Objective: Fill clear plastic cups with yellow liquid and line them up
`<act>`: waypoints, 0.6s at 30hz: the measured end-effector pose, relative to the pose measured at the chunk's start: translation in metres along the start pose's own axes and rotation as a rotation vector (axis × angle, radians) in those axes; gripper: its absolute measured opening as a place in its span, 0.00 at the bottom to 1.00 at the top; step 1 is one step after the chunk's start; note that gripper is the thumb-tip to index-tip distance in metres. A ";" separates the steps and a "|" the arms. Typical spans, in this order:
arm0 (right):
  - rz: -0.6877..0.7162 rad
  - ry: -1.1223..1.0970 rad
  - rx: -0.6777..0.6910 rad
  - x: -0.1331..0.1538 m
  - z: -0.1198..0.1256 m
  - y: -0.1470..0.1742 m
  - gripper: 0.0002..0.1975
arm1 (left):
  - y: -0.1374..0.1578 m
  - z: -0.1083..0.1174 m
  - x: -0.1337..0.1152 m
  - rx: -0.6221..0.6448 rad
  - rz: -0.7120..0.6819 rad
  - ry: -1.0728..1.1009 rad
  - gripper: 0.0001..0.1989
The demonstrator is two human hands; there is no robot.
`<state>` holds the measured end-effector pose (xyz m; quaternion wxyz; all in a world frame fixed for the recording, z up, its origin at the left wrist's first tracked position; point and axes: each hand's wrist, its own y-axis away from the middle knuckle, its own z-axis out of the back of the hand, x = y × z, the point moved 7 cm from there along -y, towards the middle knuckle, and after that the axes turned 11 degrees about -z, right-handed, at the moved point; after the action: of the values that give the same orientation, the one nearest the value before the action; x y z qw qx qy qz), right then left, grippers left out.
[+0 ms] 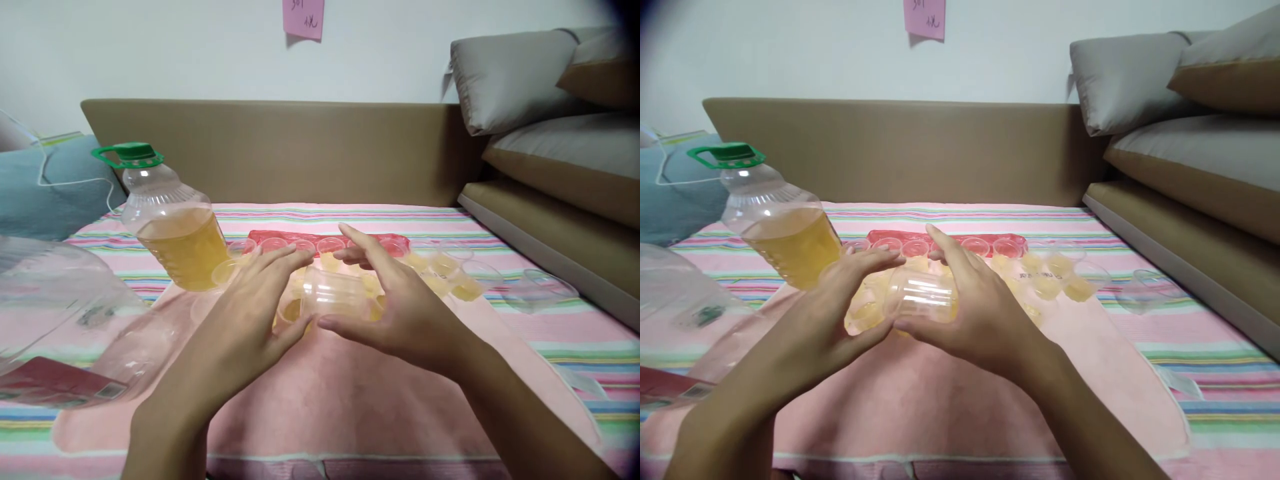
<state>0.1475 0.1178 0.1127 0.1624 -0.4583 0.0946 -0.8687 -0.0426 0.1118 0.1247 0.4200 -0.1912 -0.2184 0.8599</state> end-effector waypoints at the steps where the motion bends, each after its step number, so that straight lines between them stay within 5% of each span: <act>1: 0.012 0.012 -0.003 0.003 -0.001 0.002 0.53 | -0.002 -0.001 -0.005 -0.002 -0.017 0.002 0.32; 9: -0.023 -0.065 0.007 0.006 -0.006 0.005 0.51 | -0.014 -0.004 -0.032 -0.027 -0.112 0.054 0.35; 14: 0.020 -0.161 0.005 0.001 0.014 0.012 0.52 | -0.010 0.002 -0.035 -0.037 -0.146 -0.009 0.35; 16: 0.029 -0.182 -0.039 -0.005 0.031 0.017 0.53 | -0.008 0.010 -0.033 -0.047 -0.119 0.003 0.29; 18: 0.030 -0.196 -0.084 -0.011 0.048 0.023 0.53 | -0.006 0.015 -0.032 -0.009 -0.038 0.064 0.13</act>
<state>0.1976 0.1002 0.1239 0.1646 -0.5461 0.1214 -0.8124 -0.0278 0.0864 0.1451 0.4423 -0.2163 -0.2126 0.8441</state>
